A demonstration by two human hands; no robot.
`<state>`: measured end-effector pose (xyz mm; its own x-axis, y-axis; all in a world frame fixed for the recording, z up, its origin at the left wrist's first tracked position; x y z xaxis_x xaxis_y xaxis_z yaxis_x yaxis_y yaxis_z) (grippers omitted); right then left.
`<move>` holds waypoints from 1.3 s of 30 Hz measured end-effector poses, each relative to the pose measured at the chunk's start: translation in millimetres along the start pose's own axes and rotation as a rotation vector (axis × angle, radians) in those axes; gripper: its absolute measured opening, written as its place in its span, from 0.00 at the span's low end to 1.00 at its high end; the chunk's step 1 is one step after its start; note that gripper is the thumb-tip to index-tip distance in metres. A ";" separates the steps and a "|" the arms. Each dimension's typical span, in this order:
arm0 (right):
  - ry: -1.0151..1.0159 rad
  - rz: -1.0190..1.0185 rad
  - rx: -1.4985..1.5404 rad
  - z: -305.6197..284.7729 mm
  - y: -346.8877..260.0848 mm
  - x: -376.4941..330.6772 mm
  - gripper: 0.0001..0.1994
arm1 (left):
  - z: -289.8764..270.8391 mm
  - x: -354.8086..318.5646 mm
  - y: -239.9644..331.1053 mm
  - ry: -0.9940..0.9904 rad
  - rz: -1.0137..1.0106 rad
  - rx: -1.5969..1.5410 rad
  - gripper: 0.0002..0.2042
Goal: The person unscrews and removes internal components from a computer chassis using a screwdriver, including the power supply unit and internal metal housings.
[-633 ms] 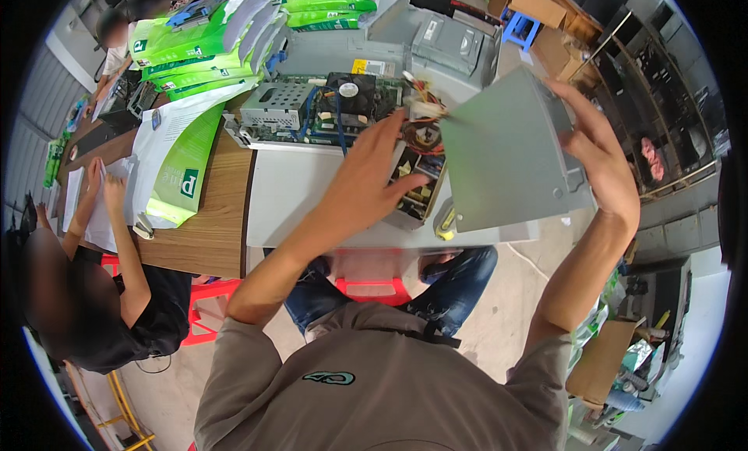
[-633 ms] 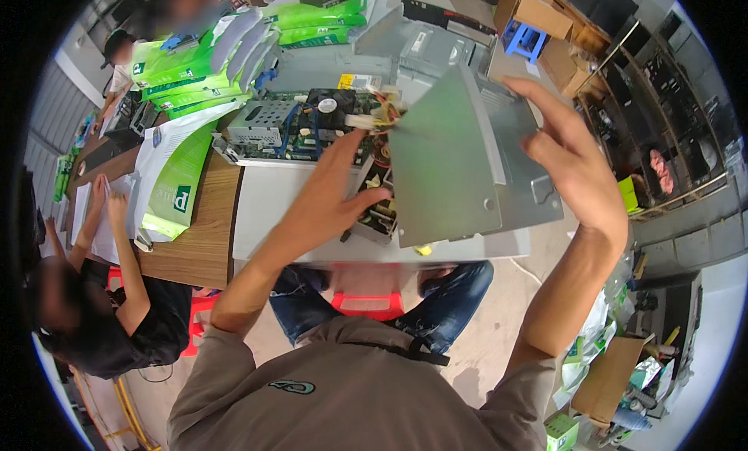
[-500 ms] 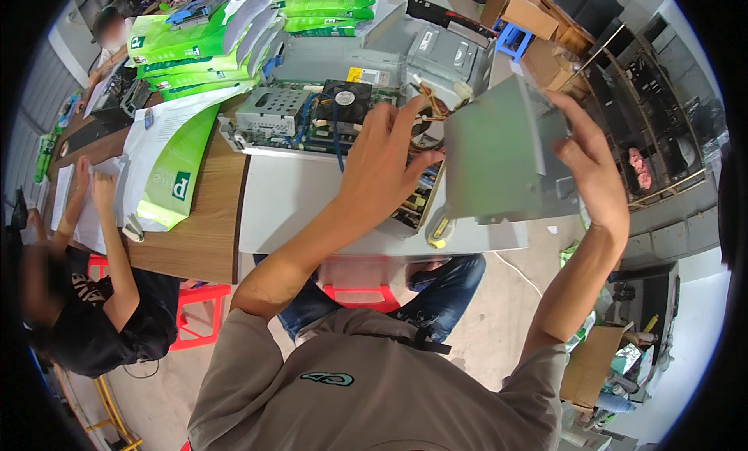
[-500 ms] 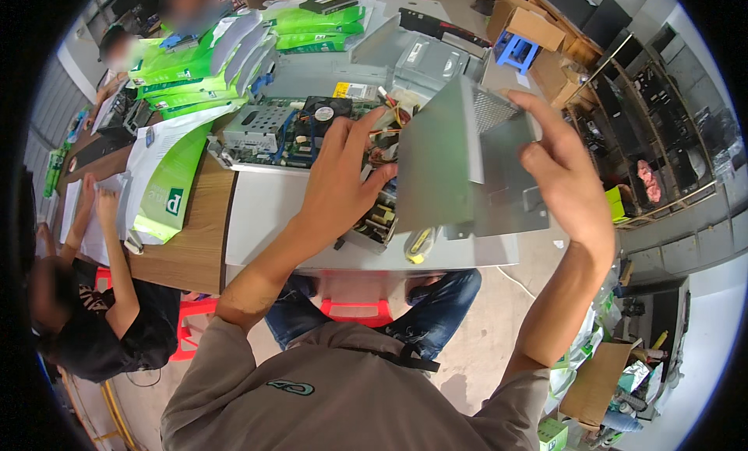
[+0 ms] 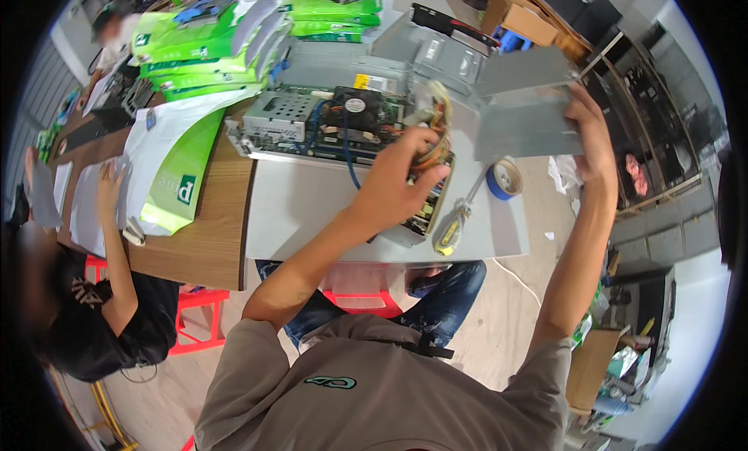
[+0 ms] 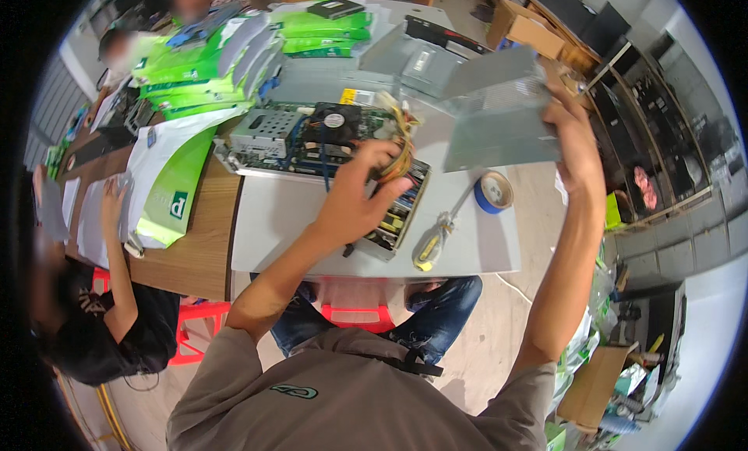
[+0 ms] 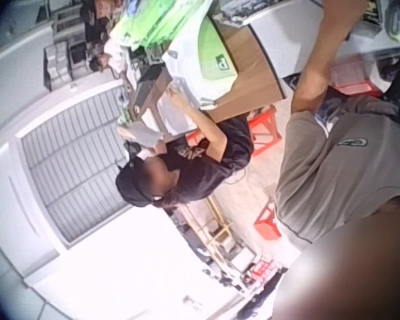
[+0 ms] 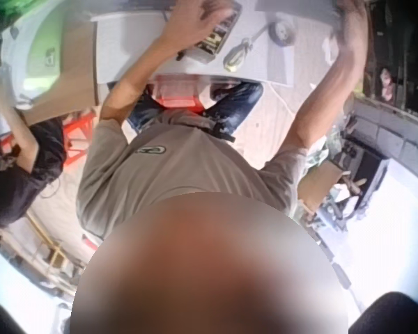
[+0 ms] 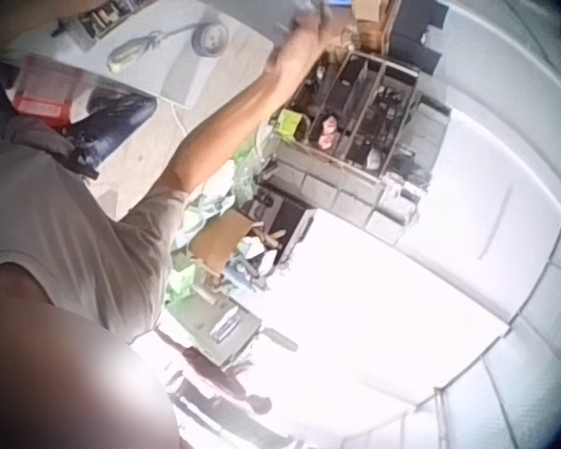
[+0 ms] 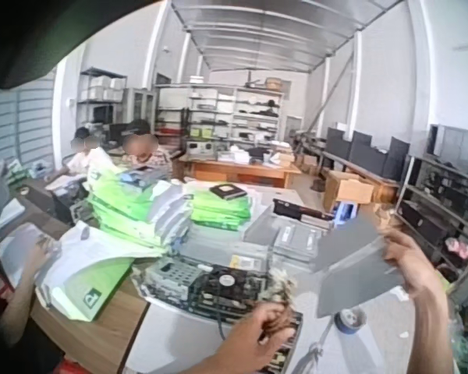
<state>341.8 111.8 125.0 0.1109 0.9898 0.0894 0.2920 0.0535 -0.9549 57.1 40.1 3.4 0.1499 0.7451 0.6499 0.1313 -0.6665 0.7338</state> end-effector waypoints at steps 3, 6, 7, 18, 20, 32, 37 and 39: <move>0.089 -0.005 0.144 -23.9 17.2 15.6 0.25 | 0.0 -5.2 17.2 0.007 0.137 0.174 0.13; 0.031 0.011 0.179 -26.7 45.3 31.1 0.26 | 9.7 -18.5 21.2 -0.124 0.079 0.339 0.18; -0.011 0.039 0.202 -22.3 58.1 36.3 0.27 | 7.6 -24.9 30.1 -0.086 0.135 0.341 0.20; -0.031 0.226 0.438 66.6 194.8 45.6 0.28 | -69.7 -122.8 32.2 0.033 0.034 0.385 0.21; -0.061 0.156 0.483 75.6 201.4 43.3 0.30 | -93.5 -132.1 20.0 0.129 -0.058 0.328 0.17; -0.010 0.082 0.025 47.9 169.9 -25.0 0.23 | -91.2 -75.8 -54.6 -0.190 0.005 0.390 0.07; 0.115 0.053 0.054 48.1 190.8 -86.6 0.14 | -64.8 -68.5 -74.7 -0.364 0.048 0.309 0.06; 0.152 -0.007 0.037 63.2 209.2 -99.9 0.14 | -55.1 -69.5 -72.0 -0.420 0.150 0.346 0.06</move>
<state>331.7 32.4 -101.6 0.2524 0.9581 0.1353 0.2583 0.0681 -0.9637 -16.7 37.7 -83.7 0.5598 0.6148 0.5556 0.3813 -0.7864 0.4860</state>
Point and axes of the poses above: each hand's wrist, its own x-axis towards the middle knuckle, its own z-axis out of the palm, y = z × x, the point moved 8 cm from there along x, towards the middle knuckle, and after that the axes turned 6 degrees about z, right-handed, at the moved point
